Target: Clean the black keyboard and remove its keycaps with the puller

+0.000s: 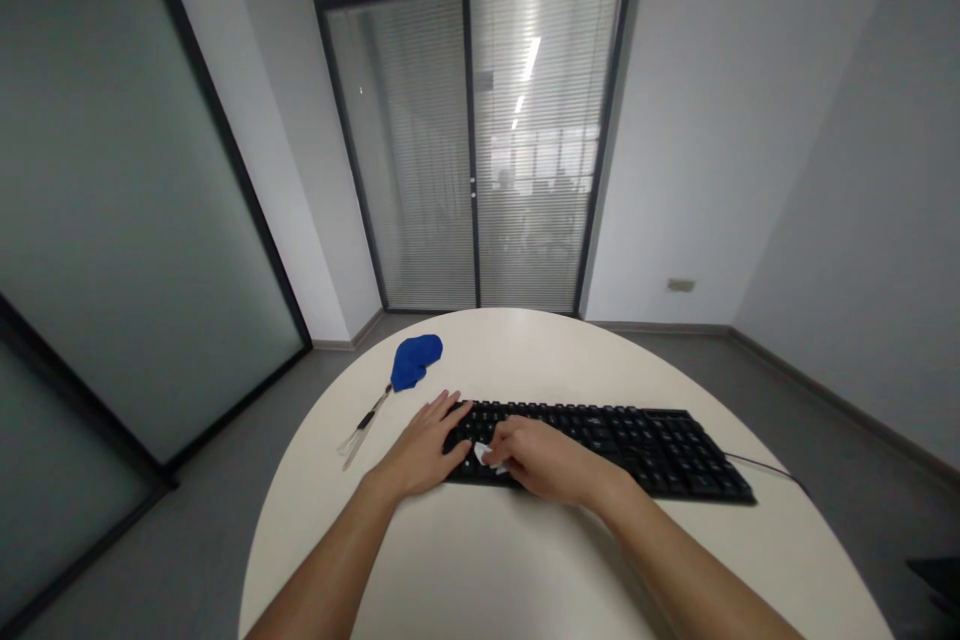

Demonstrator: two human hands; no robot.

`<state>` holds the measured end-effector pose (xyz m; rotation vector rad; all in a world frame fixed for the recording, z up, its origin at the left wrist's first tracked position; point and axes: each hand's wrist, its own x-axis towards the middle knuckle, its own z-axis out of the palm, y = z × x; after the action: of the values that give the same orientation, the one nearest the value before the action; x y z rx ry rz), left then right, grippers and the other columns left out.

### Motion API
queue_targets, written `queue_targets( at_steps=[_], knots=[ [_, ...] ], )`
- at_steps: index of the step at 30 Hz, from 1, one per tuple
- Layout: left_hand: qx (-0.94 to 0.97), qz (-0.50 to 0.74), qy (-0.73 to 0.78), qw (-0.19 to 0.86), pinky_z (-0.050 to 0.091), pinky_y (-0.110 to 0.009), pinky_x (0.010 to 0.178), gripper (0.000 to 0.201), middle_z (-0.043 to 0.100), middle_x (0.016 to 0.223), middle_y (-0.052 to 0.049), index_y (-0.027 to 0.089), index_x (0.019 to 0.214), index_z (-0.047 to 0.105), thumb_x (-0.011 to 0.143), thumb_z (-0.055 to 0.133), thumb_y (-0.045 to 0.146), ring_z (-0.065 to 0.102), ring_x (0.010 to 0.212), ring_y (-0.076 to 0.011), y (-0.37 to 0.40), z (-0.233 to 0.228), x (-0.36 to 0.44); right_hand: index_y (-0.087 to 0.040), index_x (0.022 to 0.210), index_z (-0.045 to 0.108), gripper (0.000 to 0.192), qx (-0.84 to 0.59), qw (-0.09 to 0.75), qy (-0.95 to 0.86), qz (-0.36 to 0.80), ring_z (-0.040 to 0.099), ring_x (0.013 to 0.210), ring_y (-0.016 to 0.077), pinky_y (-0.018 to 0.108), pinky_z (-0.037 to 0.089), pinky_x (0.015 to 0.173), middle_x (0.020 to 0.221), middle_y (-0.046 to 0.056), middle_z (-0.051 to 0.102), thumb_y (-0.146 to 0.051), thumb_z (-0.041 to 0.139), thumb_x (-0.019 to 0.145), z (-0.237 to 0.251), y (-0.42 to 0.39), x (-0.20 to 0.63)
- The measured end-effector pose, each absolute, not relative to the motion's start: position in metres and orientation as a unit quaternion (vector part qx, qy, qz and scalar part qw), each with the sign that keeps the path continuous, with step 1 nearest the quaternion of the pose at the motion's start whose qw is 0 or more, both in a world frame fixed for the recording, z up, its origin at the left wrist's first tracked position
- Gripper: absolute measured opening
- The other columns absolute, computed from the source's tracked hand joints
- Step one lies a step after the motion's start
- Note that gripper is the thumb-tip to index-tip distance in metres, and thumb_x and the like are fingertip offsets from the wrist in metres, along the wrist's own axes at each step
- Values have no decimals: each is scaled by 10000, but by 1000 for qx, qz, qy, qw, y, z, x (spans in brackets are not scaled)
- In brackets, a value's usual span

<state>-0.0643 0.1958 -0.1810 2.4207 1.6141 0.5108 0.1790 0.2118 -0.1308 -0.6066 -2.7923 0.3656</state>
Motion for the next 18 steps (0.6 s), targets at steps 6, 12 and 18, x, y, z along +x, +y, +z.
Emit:
queue_targets(
  at_steps=[6, 12, 18],
  knots=[
    [813, 175, 547, 102, 184, -464, 1206, 597, 226, 1602, -33, 286, 1504, 334, 945, 464, 447, 157, 1485, -265, 194, -179, -62, -248, 1074, 736, 360, -270, 195, -936, 112, 608, 959, 183, 273, 471, 877, 1013, 40, 701, -61, 538, 839, -139, 205, 195],
    [812, 172, 551, 87, 176, -449, 1210, 606, 255, 1593, -33, 290, 1503, 330, 924, 486, 371, 179, 1479, -259, 195, -180, -60, -199, 1254, 643, 405, -376, 283, -881, 49, 543, 1118, 215, 344, 438, 1012, 1239, 87, 653, -54, 468, 919, -165, 230, 192],
    [812, 166, 554, 78, 191, -447, 1207, 606, 275, 1586, -41, 279, 1499, 344, 917, 495, 360, 187, 1477, -259, 195, -181, -59, -192, 1174, 691, 425, -343, 224, -910, 57, 559, 1039, 212, 316, 447, 963, 1125, 78, 698, 11, 455, 885, -165, 232, 180]
  ],
)
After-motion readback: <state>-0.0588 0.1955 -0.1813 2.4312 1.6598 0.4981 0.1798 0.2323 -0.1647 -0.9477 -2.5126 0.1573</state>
